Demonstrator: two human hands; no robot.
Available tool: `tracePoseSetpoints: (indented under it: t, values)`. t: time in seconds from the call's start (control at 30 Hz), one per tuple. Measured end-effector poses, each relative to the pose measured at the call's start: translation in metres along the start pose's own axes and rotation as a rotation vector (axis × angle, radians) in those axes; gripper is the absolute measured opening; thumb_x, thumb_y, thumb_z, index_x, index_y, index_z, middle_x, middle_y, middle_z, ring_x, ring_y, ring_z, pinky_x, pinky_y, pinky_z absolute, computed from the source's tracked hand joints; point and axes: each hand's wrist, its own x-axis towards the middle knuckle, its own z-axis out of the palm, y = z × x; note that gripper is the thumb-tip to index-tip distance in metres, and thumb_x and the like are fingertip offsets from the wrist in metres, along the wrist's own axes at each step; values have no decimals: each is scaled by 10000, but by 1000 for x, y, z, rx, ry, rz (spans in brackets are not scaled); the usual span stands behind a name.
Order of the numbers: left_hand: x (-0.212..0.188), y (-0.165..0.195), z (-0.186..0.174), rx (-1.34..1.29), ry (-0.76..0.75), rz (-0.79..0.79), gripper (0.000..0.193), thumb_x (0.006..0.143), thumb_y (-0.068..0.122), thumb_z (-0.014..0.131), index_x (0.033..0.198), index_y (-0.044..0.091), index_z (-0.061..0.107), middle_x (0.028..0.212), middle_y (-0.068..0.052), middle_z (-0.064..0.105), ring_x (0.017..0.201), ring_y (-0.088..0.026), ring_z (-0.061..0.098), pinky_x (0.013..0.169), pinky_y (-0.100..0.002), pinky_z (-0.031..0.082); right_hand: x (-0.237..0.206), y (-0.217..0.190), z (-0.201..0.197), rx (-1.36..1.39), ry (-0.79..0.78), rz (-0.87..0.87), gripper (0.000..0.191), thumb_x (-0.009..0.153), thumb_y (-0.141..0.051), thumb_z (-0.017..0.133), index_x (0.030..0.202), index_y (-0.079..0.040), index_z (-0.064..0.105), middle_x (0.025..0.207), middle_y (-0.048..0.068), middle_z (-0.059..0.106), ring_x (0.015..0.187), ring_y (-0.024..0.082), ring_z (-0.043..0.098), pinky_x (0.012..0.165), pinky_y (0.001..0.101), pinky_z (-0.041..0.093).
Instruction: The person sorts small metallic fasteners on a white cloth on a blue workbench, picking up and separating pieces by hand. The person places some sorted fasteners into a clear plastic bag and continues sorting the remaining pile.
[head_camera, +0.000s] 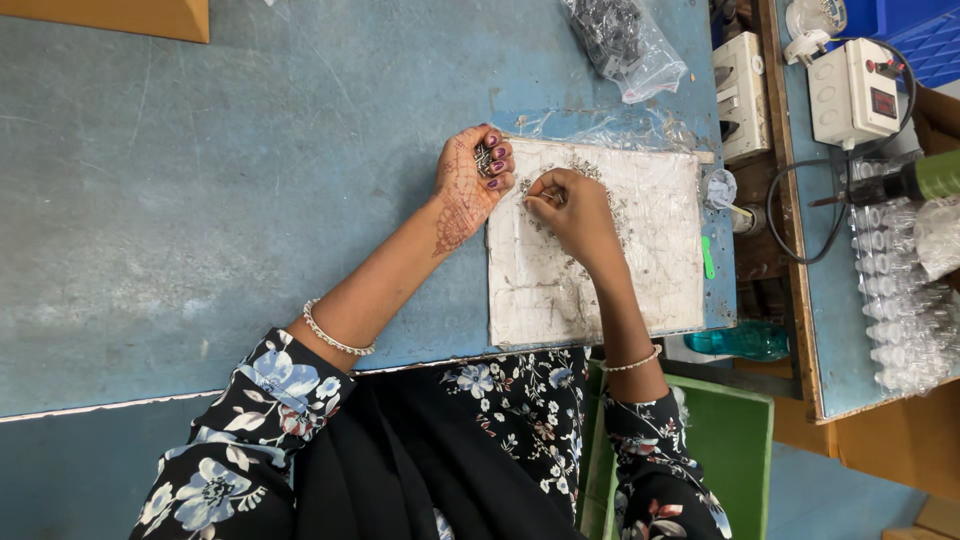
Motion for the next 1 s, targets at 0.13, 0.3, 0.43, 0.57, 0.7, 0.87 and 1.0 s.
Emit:
tracePoseSetpoints:
  t: [0.13,0.3,0.43,0.57,0.7,0.87,1.0]
  values:
    - [1,0,-2,-6,-10,-13,282,1016,195,457,744,122,465,653,-20,464,524,-115,418,423,-257,297,4,13,-7,268,-123,67,65,909,-87,728,943,-31,729,781,28,699,635,93,574,562,229,473]
    - [3,2,-4,-9,-27,-7,286,1014,203,466,740,120,467,656,-23,472,529,-118,425,429,-261,307,-1,31,-45,945,-179,153,44,996,-83,684,1002,-41,696,881,36,673,756,86,580,690,205,490]
    - [1,1,-3,9,-18,-11,278,1013,199,472,747,121,469,666,-23,478,534,-118,427,434,-265,314,-10,34,-61,1073,-121,216,87,933,-83,636,995,-54,691,934,69,729,833,116,672,765,228,555]
    - [-2,0,-1,25,-22,-8,272,1016,200,475,756,123,468,672,-20,475,540,-117,430,440,-264,318,-15,32,-45,550,-76,220,105,974,-110,675,1016,-42,743,871,56,696,719,123,565,662,238,481]
    - [-3,1,0,60,-27,26,279,1021,205,473,753,128,463,665,-12,465,534,-107,420,435,-254,312,-15,28,-15,309,8,114,85,883,-107,736,901,-25,725,850,19,737,751,82,659,683,226,525]
    - [-4,1,1,61,-7,10,281,1023,205,469,752,130,465,663,-12,469,527,-102,415,425,-248,299,-14,24,11,2,183,27,86,850,-98,775,846,-34,718,737,25,662,610,97,585,558,253,486]
    - [-3,1,1,60,7,8,280,1021,207,467,753,128,464,663,-14,466,528,-108,417,431,-255,307,-11,29,6,132,110,43,54,900,-82,719,901,-29,709,738,34,658,613,91,559,549,243,443]
